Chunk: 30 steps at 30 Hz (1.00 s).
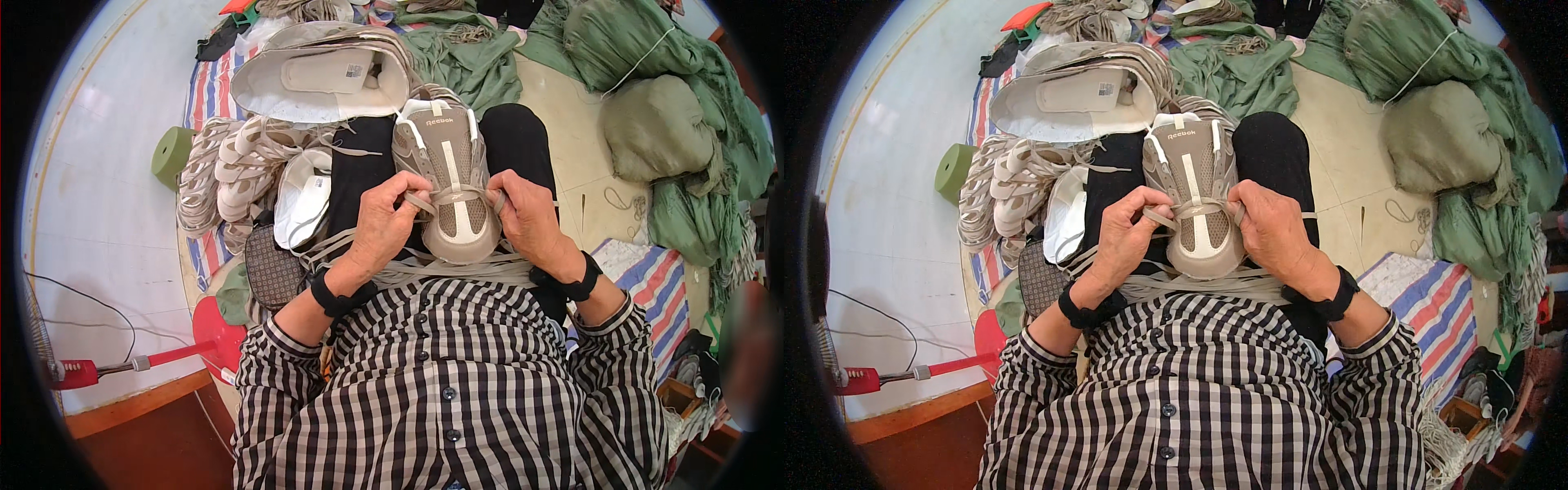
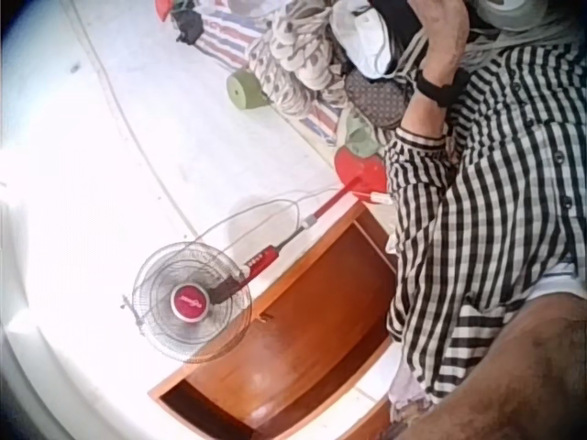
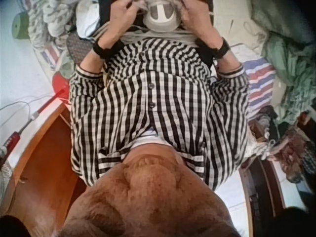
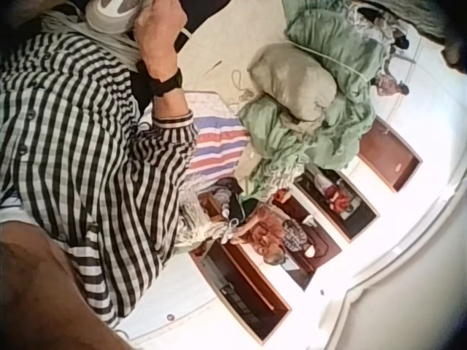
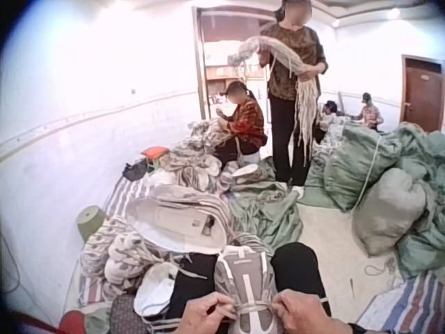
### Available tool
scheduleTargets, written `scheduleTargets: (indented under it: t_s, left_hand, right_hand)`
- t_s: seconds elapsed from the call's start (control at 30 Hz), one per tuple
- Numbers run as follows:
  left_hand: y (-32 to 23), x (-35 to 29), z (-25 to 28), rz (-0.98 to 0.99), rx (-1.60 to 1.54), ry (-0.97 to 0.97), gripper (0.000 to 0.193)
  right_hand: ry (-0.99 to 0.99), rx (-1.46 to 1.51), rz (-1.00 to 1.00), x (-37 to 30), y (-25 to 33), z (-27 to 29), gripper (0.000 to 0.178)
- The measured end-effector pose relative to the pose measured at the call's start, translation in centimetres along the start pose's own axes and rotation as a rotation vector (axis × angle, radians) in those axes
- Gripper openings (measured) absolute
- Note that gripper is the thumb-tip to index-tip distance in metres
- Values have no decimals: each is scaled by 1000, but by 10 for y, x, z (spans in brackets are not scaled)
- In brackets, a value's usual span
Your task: The recorder is lacing and adjusting the laces on a beige and white sneaker in a shoe manufacturing environment.
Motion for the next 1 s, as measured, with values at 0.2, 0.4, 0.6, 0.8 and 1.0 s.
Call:
scheduleTargets:
  t_s: [0.2,0.4,0.6,0.8,1.0]
  left_hand:
    - [-2,-1,0,-16,39,-32,8]
    - [-6,-1,1,-51,15,-120,8]
    - [-4,-11,-3,-103,68,-39,9]
    - [-1,-11,-2,-68,34,-96,9]
    - [-2,-9,-2,-68,25,-106,8]
  right_hand:
    - [-34,-276,157,10,14,6,13]
    - [217,-454,207,29,19,9,11]
    - [207,-132,100,29,10,8,9]
    - [207,-50,35,22,9,4,9]
    - [198,-12,42,22,8,4,12]
Point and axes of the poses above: each hand's wrist, its own x-axis towards the middle knuckle, its own z-axis out of the back of the hand, y = z × x, the point moved 3 cm from there along x, towards the middle knuckle, and after that the axes turned 13 degrees about -x, right-handed, at the moved point
